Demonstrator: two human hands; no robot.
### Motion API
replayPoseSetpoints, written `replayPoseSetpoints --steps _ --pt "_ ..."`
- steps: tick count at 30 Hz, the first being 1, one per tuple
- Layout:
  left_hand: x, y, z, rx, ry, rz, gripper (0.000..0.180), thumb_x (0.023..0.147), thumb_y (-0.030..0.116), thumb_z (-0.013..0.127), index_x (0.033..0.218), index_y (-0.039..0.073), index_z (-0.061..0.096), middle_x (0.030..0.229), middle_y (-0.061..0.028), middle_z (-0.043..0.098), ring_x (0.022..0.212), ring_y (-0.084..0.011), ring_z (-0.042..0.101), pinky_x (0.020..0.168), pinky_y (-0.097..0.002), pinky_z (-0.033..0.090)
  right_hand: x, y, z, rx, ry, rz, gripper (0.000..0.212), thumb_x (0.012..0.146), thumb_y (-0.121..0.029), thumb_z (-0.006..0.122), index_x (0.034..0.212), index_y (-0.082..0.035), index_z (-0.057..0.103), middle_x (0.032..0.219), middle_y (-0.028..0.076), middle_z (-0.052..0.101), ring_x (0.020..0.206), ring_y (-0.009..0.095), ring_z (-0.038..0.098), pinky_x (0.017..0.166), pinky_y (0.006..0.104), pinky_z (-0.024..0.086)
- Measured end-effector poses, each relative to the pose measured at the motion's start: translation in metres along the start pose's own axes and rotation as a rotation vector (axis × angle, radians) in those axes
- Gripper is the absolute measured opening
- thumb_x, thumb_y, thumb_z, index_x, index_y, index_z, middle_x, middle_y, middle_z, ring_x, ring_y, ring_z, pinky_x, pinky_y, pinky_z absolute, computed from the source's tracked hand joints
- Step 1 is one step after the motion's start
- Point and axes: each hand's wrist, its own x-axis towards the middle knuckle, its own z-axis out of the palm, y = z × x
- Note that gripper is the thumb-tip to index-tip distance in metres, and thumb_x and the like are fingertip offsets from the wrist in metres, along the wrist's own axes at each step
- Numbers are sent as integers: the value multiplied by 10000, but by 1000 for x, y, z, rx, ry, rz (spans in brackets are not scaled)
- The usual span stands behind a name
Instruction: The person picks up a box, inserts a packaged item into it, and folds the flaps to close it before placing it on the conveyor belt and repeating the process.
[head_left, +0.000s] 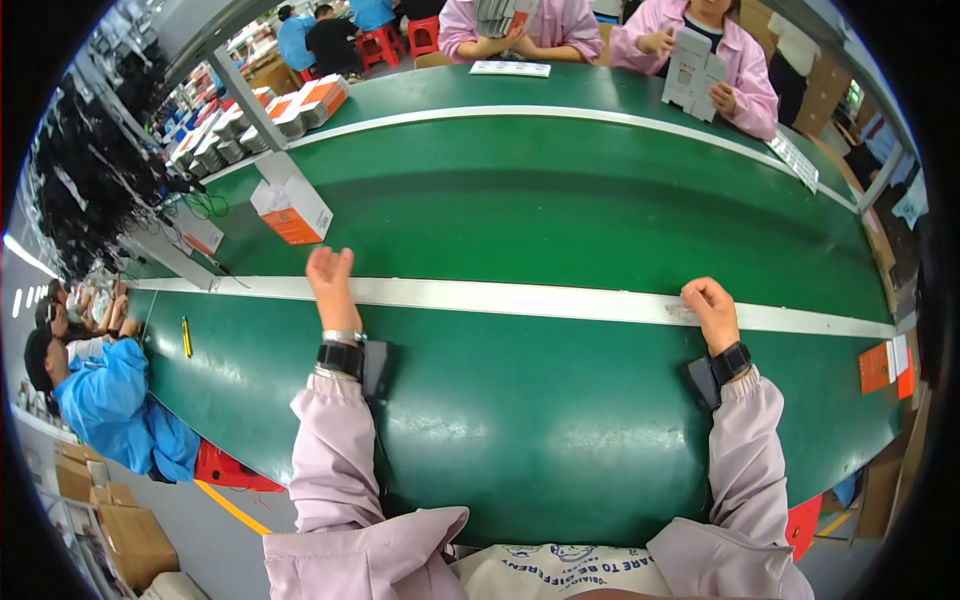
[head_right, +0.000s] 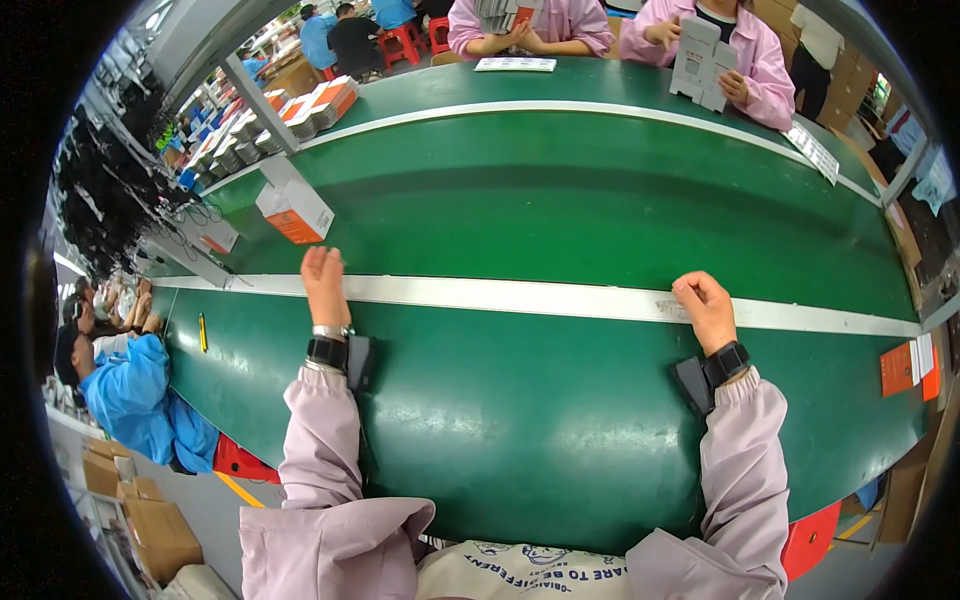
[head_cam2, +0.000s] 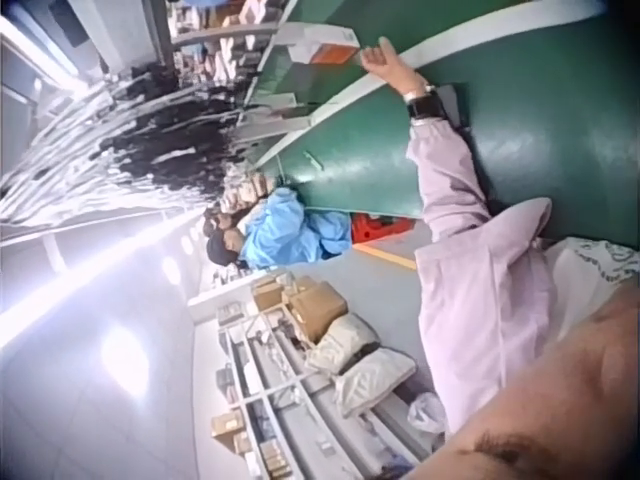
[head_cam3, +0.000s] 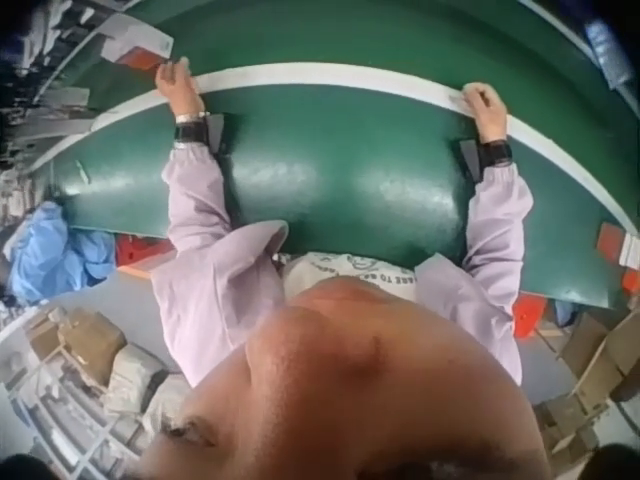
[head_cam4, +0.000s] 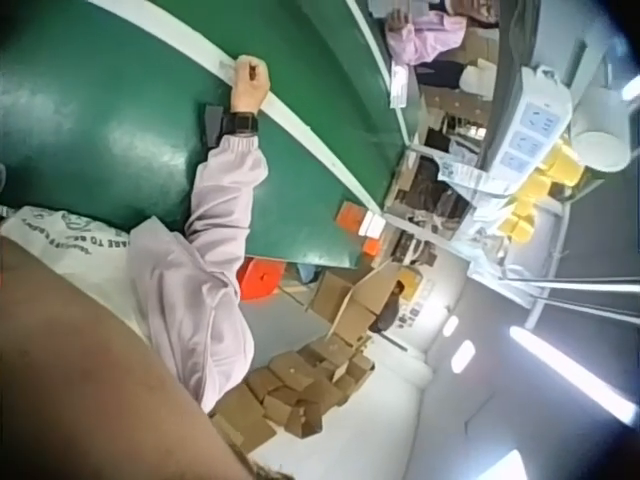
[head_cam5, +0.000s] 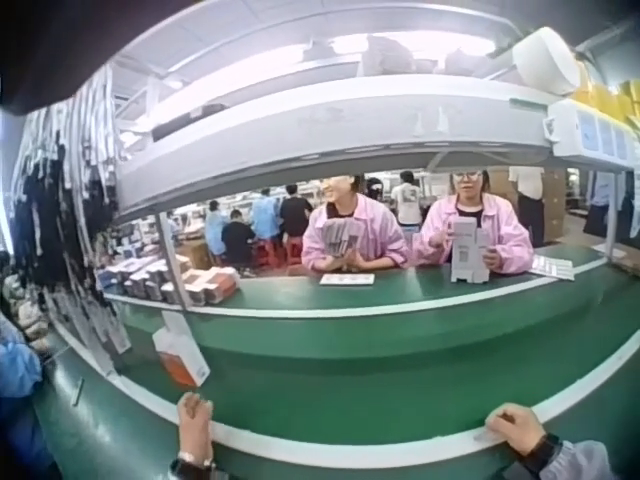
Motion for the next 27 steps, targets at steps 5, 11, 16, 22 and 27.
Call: replayPoseSetpoints --steps 5,11,16,22,27 --pt "54 -16 -35 152 281 62 826 676 215 697 1258 -60 177 1294 -193 241 1184 -247 302 960 -316 270 -1 3 2 15 -6 6 87 815 -122 499 786 -40 507 749 0 521 680 73 463 643 203 377" --pt "107 -36 -46 378 330 36 1009 577 281 761 1272 -80 126 1284 -217 237 1169 -258 313 956 -308 274 1 3 -2 38 21 -8 101 817 -143 522 798 -43 526 761 9 544 674 64 475 623 201 384" --pt "134 -49 -46 383 246 113 1042 546 285 777 1269 -89 128 1251 -206 275 1119 -254 361 917 -312 327 6 3 -1 36 37 -34 94 821 -136 505 799 -47 528 776 26 560 661 71 481 614 200 385" --pt "135 -38 -48 487 310 241 1014 512 250 795 1249 -81 182 1168 -172 355 1021 -232 428 865 -306 376 5 2 3 55 68 -35 94 823 -131 494 799 -46 527 781 34 566 648 71 481 603 199 387" --pt "94 -31 -30 369 248 208 877 516 159 792 1191 -56 274 1103 -133 408 988 -193 441 857 -292 375 0 4 3 106 109 -9 103 820 -138 501 795 -42 528 772 33 565 648 72 481 601 200 387"
